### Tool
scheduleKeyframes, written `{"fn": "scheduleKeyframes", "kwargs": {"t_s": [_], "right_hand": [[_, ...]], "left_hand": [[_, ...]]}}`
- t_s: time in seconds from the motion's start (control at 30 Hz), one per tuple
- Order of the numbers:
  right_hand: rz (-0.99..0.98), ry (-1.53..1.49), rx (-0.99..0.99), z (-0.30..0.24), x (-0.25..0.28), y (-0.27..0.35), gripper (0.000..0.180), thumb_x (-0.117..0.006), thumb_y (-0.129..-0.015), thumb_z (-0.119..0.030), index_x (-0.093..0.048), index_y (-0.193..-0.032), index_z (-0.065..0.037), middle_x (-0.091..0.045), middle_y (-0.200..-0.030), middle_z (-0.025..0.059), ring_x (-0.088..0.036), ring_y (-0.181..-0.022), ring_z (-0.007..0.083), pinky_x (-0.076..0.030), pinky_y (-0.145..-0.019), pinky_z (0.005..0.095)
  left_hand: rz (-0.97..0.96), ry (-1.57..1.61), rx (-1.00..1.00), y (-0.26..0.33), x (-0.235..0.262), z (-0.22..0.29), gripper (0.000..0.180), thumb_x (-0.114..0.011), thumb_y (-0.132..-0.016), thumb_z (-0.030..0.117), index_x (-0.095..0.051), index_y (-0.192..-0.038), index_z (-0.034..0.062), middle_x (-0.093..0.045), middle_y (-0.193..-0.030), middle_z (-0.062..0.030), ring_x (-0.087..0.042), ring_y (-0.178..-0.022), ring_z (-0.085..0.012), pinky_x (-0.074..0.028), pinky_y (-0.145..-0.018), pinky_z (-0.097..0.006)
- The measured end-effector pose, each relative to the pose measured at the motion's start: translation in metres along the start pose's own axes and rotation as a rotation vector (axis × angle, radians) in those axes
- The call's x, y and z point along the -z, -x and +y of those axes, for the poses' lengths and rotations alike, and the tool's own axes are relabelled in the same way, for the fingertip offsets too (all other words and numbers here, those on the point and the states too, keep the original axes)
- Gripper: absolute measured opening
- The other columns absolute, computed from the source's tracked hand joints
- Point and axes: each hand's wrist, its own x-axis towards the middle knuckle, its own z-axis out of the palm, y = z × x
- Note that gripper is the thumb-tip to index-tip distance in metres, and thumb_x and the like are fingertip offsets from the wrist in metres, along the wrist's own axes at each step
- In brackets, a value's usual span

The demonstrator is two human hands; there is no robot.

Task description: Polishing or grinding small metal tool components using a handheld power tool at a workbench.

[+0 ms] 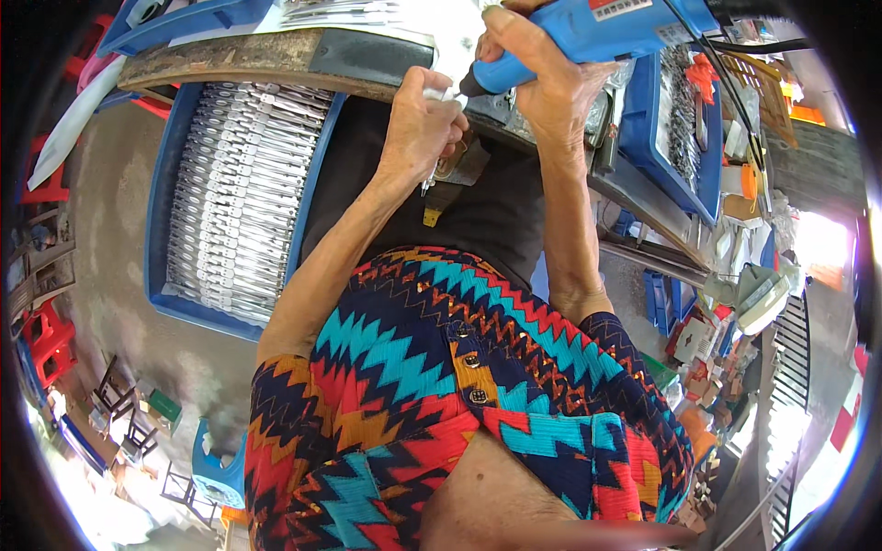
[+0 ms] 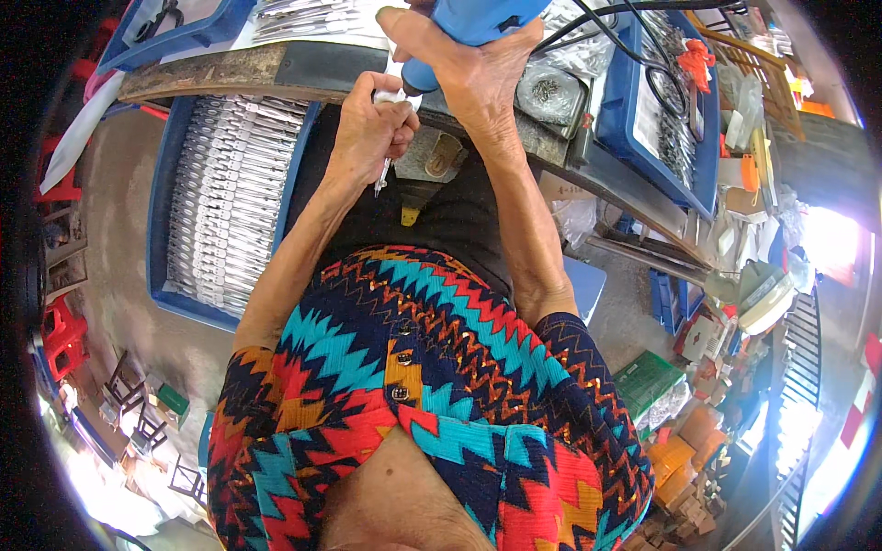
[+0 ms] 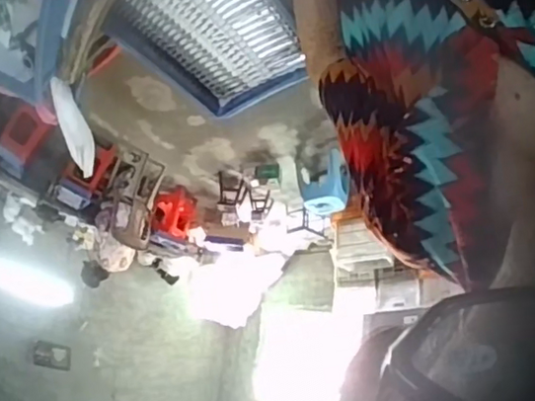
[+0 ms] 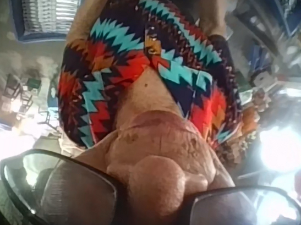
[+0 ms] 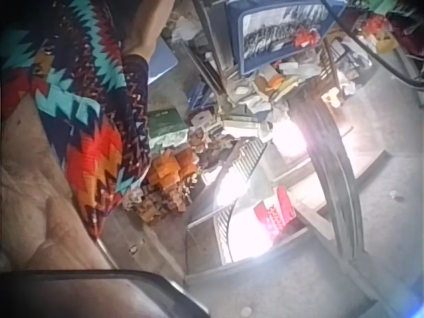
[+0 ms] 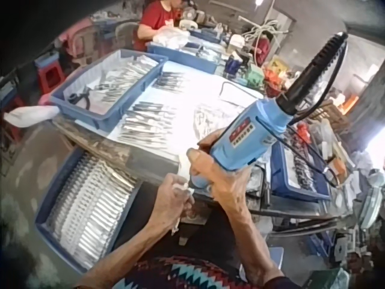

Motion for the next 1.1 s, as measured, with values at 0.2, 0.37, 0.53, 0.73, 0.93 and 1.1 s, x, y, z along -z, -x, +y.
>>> {"fn": "scheduleKeyframes", "kwargs": {"t_s": [0.2,0.37,0.53,0.73,0.93,1.1], "right_hand": [[0.002,0.091,-0.006,-0.005,0.001,-0.001,0.02,-0.068,-0.069,-0.007,-0.053,-0.082,0.0,-0.055,-0.062,0.0052,-0.055,-0.051,0.013,-0.044,-0.048,0.0233],[0.003,0.075,-0.013,-0.008,-0.001,-0.003,0.018,-0.067,-0.068,-0.006,-0.053,-0.079,0.0,-0.055,-0.062,0.0051,-0.055,-0.051,0.013,-0.043,-0.047,0.0234],[0.011,0.067,-0.022,-0.009,-0.004,-0.004,0.016,-0.067,-0.068,-0.006,-0.054,-0.076,0.0,-0.055,-0.061,0.005,-0.054,-0.05,0.0129,-0.043,-0.047,0.0235],[0.069,0.043,-0.059,-0.007,-0.005,0.0,0.015,-0.067,-0.067,-0.005,-0.054,-0.073,-0.001,-0.055,-0.061,0.0048,-0.054,-0.05,0.0128,-0.042,-0.047,0.0236],[-0.018,0.839,0.911,0.019,0.001,-0.009,0.013,-0.068,-0.062,-0.002,-0.056,-0.064,-0.003,-0.055,-0.06,0.0041,-0.051,-0.046,0.0136,-0.04,-0.043,0.0252],[0.039,0.217,-0.005,0.006,-0.008,-0.006,0.013,-0.068,-0.064,-0.005,-0.056,-0.067,-0.001,-0.054,-0.057,0.0036,-0.052,-0.047,0.0123,-0.04,-0.043,0.0251]], "left_hand": [[-0.006,-0.009,-0.005,0.001,-0.001,0.001,0.025,-0.049,-0.082,-0.003,-0.035,-0.102,0.0044,-0.051,-0.064,-0.0092,-0.038,-0.045,-0.0062,-0.023,-0.035,-0.02],[0.007,-0.01,0.004,0.0,0.0,0.0,0.025,-0.049,-0.081,-0.003,-0.036,-0.102,0.0043,-0.051,-0.063,-0.0095,-0.038,-0.046,-0.0065,-0.023,-0.036,-0.021],[0.004,-0.012,-0.009,0.0,0.0,-0.001,0.026,-0.05,-0.081,-0.003,-0.037,-0.102,0.0046,-0.052,-0.064,-0.0095,-0.038,-0.046,-0.0067,-0.024,-0.036,-0.021],[0.004,0.021,0.003,0.001,0.001,-0.002,0.025,-0.05,-0.081,-0.003,-0.037,-0.101,0.0051,-0.052,-0.064,-0.0093,-0.038,-0.046,-0.0065,-0.023,-0.036,-0.02],[-0.01,-0.007,-0.006,0.005,0.001,0.004,0.021,-0.05,-0.083,-0.001,-0.037,-0.098,0.0072,-0.052,-0.063,-0.0084,-0.038,-0.045,-0.0059,-0.023,-0.036,-0.019],[0.013,0.0,0.007,-0.003,0.003,-0.006,0.021,-0.05,-0.083,-0.001,-0.037,-0.097,0.0093,-0.053,-0.065,-0.0081,-0.04,-0.046,-0.0055,-0.025,-0.036,-0.019]]}}
